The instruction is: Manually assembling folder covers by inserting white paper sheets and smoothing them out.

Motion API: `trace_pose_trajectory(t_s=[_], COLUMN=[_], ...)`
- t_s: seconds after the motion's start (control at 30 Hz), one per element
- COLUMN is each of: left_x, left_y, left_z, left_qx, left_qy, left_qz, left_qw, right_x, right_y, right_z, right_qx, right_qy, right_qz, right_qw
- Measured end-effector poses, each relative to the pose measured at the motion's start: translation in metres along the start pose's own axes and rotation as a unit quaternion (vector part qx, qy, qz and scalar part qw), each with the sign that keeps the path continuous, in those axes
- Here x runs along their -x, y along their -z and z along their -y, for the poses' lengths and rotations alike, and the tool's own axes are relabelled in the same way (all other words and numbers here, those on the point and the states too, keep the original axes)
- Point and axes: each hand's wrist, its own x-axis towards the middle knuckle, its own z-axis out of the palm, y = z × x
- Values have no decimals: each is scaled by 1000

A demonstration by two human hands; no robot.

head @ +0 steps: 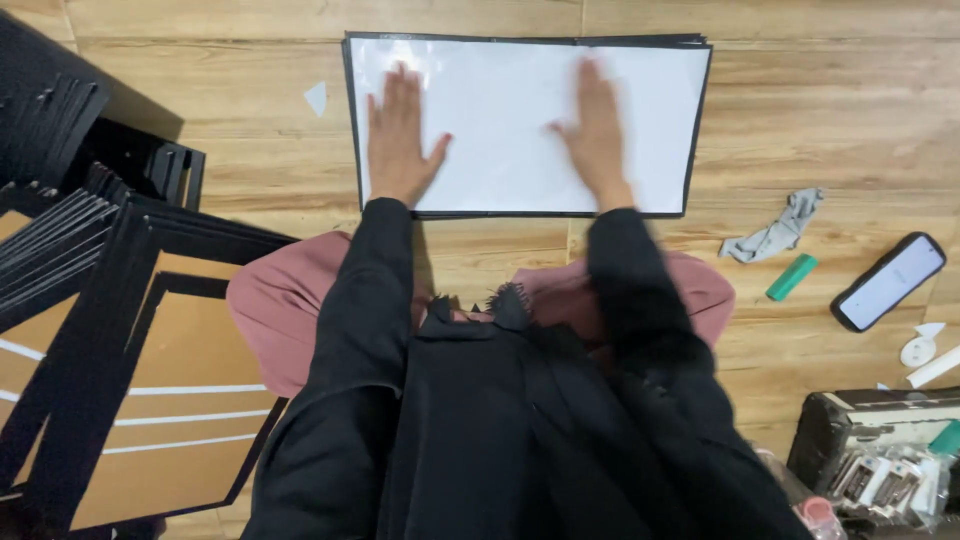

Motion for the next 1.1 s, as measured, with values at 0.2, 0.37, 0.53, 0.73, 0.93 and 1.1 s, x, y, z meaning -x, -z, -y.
trace_pose_trajectory(t_s=[0.2, 0.37, 0.53, 0.73, 0.93, 1.1], left_x=[2, -59, -72, -44, 4, 33], left_y=[-15, -81, -25, -21, -22, -17], left_z=[20, -12, -29, 29, 73, 86], left_qx=[-34, 155, -1, 3, 50, -12], left_qy=[70, -38, -118, 8, 174, 290], left_qz=[-92, -175, -102, -148, -156, -160], left_qw=[993, 972, 988, 989, 971, 944], right_x=[21, 2, 0, 59, 90, 162], right_y=[56, 34, -1, 30, 85, 136], right_z=[-77, -26, 45, -52, -61, -84], right_qx=[62, 48, 6, 93, 147, 254], right_qy=[-68, -161, -76, -221, -470, -613], right_qz=[-105, -199, -53, -100, -103, 182], right_qw=[990, 965, 996, 966, 864, 725])
